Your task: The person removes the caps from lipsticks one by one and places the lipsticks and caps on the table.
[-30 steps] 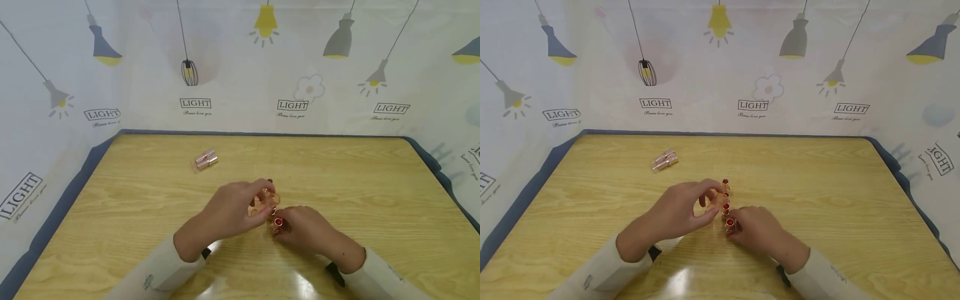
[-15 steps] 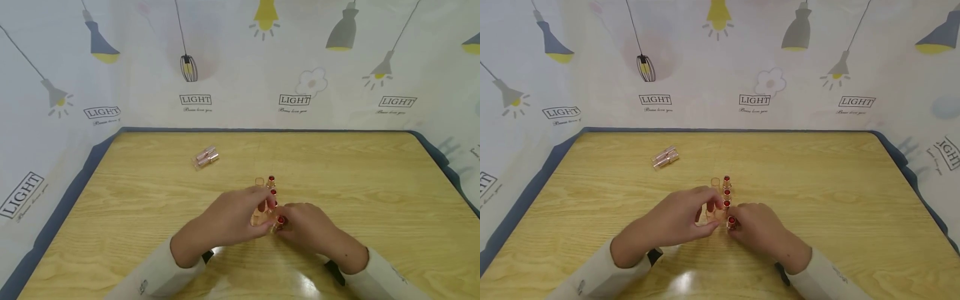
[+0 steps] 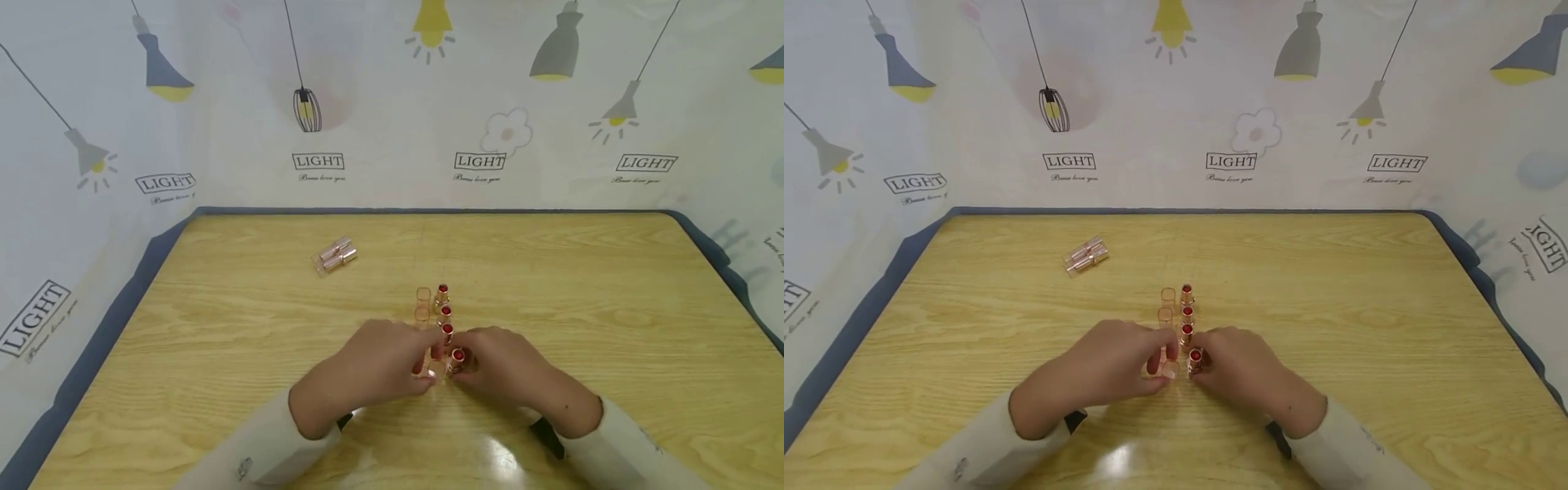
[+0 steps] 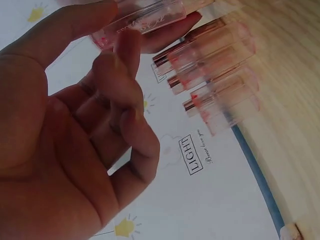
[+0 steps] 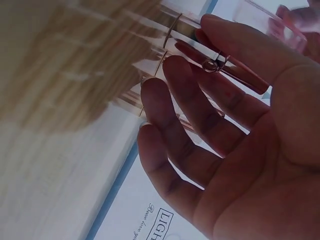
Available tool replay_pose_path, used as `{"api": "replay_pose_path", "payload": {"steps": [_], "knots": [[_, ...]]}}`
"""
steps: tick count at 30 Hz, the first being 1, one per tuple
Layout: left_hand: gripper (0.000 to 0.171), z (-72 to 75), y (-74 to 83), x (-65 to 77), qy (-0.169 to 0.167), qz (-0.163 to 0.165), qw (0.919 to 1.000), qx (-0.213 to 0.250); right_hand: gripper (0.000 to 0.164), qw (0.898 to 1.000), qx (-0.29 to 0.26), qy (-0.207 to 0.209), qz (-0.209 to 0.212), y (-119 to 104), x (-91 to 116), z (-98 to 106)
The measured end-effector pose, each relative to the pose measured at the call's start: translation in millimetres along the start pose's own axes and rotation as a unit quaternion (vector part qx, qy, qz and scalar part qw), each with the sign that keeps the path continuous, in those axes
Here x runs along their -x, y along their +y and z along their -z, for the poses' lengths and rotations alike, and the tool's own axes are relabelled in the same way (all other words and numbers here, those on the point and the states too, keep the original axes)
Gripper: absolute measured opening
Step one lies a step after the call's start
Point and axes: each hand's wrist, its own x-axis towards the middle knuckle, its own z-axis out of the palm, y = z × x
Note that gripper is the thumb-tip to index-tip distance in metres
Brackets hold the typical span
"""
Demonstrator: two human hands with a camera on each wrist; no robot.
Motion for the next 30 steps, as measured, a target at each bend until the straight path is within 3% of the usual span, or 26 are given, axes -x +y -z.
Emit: {"api": "replay_pose_path", "payload": {"steps": [9,24,30], "knots": [[0.024,-14.2,-0.9,-6.2,0.002,0.013,0.9982,-0.058,0.018,1.000,-0.017,0.001,0.007,3.9,-0.5,0.6],[0.028,-16.5,-4.0,-9.0,0.007,0.020,0.9973,-0.071,0.016,1.000,-0.006,0.002,-0.001,4.7,-2.8,0.4],[0.030,-15.1,-2.4,-8.6,0.002,0.021,0.9983,-0.055,0.016,1.000,-0.013,-0.006,0.000,4.5,-2.3,0.8]]}}
